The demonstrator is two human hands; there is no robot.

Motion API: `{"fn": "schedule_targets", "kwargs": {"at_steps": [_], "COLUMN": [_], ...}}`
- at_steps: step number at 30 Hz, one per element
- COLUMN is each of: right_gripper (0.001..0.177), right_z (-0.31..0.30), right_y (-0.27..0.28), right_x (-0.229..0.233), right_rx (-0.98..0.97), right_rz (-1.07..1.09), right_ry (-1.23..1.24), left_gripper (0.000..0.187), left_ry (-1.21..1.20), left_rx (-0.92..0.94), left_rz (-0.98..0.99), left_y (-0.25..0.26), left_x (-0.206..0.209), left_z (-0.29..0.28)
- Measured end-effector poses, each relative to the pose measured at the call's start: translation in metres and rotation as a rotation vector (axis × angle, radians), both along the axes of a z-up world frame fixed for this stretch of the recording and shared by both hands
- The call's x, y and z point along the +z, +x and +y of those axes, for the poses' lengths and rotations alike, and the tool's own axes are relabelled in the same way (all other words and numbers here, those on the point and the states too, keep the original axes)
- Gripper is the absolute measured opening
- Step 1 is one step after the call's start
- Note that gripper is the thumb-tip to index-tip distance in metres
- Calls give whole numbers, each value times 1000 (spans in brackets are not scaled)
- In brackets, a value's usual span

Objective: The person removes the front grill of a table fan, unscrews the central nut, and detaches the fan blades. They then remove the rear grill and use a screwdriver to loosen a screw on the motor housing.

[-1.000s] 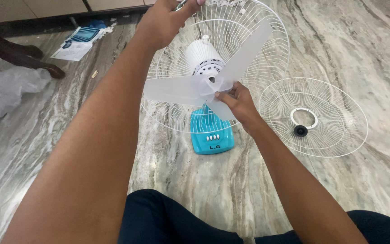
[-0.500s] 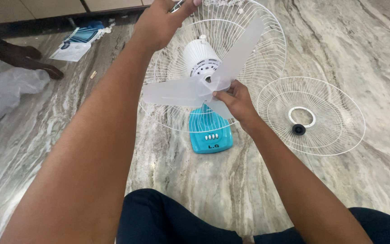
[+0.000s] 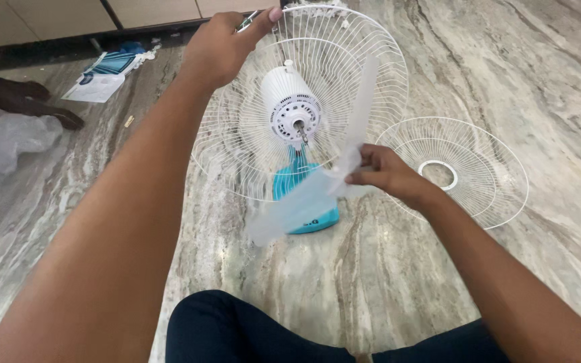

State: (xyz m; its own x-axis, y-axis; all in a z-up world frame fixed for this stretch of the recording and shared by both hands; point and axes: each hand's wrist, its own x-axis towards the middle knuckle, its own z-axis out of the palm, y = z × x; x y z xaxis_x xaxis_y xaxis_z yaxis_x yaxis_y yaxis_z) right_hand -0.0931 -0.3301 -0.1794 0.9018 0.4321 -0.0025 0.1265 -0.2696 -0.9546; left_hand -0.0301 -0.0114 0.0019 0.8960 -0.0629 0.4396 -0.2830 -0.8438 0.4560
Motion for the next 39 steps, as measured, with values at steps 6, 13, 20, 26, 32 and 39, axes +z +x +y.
{"fn": "schedule_targets", "kwargs": {"at_steps": [6, 13, 20, 26, 32, 39], "right_gripper": [97, 60, 33, 33, 37, 51], "right_z": [-135, -276, -315, -301, -265, -239], "right_y": [8, 38, 115, 158, 147, 118], "right_x": [-39, -90, -190, -249, -243, -179], "right_rx": [-120, -522, -805, -824, -938, -779], "right_rz": [379, 481, 638, 667, 579, 530], "right_ry": [-290, 44, 284, 486, 458, 108], "left_gripper": [88, 89, 84, 59, 53, 58], "left_ry": [-42, 38, 62, 103, 61, 56], "left_rx": [-75, 56, 120, -44, -38, -49], "left_rz": [-54, -81, -153, -374, -314, -344], "left_y": [-2, -11, -25, -24, -18, -24], "left_x": [2, 4, 2, -2, -5, -8], "left_z": [2, -8, -17, -9, -6, -5]}}
